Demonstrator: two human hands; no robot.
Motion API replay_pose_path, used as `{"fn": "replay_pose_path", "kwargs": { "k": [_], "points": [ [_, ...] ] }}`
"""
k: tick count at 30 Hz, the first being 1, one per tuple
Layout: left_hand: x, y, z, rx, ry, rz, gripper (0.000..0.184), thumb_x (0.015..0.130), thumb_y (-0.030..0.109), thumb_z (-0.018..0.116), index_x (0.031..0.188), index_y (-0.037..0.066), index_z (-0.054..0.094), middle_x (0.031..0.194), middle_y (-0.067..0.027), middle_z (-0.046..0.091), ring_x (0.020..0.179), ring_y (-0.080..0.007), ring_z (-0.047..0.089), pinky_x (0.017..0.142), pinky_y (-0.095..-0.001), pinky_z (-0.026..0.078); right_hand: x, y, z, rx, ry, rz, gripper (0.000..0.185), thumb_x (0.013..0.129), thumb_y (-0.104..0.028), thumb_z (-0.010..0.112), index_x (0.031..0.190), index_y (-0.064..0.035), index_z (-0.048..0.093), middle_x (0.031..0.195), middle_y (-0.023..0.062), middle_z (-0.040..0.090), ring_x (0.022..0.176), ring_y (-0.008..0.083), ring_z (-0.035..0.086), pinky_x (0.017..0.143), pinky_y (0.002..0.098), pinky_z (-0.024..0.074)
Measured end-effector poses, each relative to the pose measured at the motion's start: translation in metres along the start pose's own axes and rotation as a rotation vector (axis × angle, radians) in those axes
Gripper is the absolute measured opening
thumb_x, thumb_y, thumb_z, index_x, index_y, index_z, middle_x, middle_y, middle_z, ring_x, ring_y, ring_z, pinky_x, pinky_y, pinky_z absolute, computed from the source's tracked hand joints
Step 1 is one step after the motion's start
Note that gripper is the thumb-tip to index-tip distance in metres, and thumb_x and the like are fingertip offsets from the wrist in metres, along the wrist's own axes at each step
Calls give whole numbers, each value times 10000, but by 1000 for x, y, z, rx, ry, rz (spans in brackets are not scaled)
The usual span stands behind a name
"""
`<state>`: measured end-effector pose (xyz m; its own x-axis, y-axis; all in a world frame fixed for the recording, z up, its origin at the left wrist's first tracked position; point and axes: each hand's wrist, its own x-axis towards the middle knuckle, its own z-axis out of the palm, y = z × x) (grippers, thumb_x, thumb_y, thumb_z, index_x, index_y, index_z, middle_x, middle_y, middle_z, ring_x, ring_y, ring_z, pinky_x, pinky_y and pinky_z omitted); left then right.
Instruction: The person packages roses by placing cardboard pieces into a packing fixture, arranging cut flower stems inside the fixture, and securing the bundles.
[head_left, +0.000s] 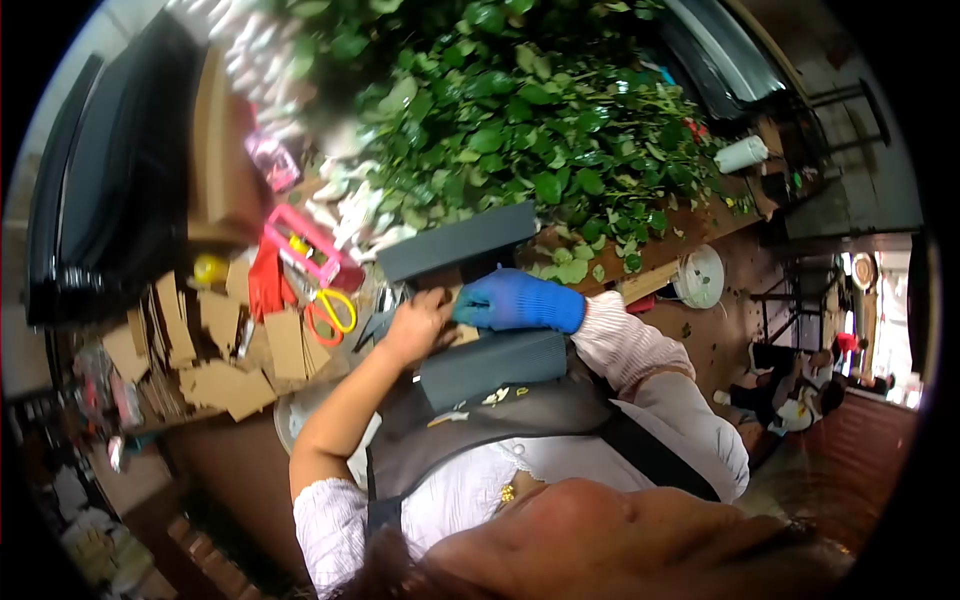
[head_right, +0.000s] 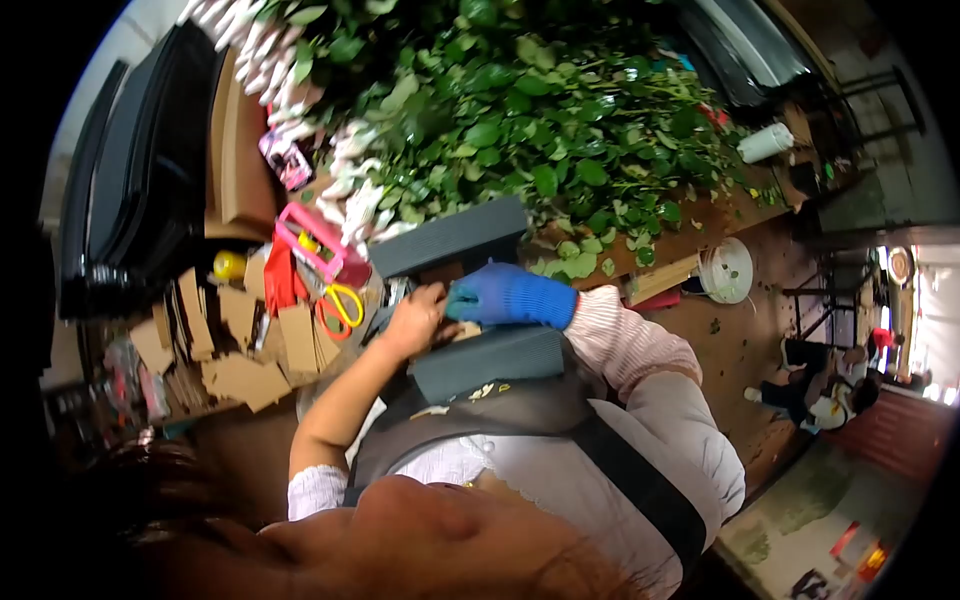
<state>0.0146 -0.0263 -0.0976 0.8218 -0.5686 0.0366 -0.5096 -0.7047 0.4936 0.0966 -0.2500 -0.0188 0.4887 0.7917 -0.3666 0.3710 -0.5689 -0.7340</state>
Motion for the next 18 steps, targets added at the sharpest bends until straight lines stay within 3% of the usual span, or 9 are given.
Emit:
{"fn": "replay_pose_path", "kwargs": {
  "k": [1,3,5,7,9,11,12,15,18],
  "points": [
    [-2,0,0,-9,35,52,431,766,338,827,1111,128,678,1097,-129,582,1021,-348,609,840,-458,550,-15,-15,-20,237,119,-124,310,1011,-338,601,1180,-110,725,999,130,739,853,247,720,832,364,571],
    [-1,5,-2,-26,-55,11,539,764,327,830,1256,187,661,1124,-133,551,1045,-343,581,872,-452,524,-20,-19,-74,302,385,-225,304,1031,-244,587,1292,-120,679,1077,80,723,869,153,694,835,302,559],
    [-3,16,-1,21,-73,-32,600,749,282,835,1315,221,646,1246,-152,542,1136,-359,555,924,-465,512,3,-13,-128,346,725,-268,304,1022,-238,580,1283,-115,674,1161,105,710,943,189,705,855,339,565],
    [-5,13,7,4,-38,-38,637,757,267,833,1361,241,630,1341,-176,514,1202,-375,526,972,-473,494,51,25,-179,-81,964,-220,293,995,-167,556,1255,-107,677,1204,143,703,1002,253,713,860,381,573],
    [-5,15,7,-14,-49,-70,641,742,275,849,1350,242,647,1397,-218,486,1265,-409,498,1041,-477,473,98,86,-208,-377,1006,-26,325,940,-128,559,1242,-136,681,1250,142,684,1125,292,677,994,458,504],
    [-6,13,9,-15,-25,-50,659,722,262,864,1345,234,651,1396,-235,478,1309,-432,468,1079,-488,451,110,102,-211,-828,676,497,370,893,-129,586,1248,-164,683,1256,85,676,1229,268,615,1116,492,371],
    [-5,14,7,-31,-21,-44,676,706,246,873,1344,230,650,1399,-239,469,1345,-445,437,1100,-494,435,115,99,-208,-816,559,630,357,863,-168,635,1214,-189,696,1246,46,672,1280,252,568,1159,500,282],
    [-5,17,6,-34,-7,-56,644,716,243,871,1326,217,666,1437,-234,443,1357,-441,426,1099,-497,426,114,102,-216,-929,397,503,325,851,-174,651,1172,-181,696,1243,50,677,1251,249,588,1147,482,314],
    [-7,12,10,-40,-10,-26,628,740,266,858,1334,215,662,1445,-221,445,1353,-437,432,1074,-498,430,102,114,-219,-973,495,284,128,854,-184,615,932,-176,717,962,85,740,983,305,702,888,540,480]
  ]
}}
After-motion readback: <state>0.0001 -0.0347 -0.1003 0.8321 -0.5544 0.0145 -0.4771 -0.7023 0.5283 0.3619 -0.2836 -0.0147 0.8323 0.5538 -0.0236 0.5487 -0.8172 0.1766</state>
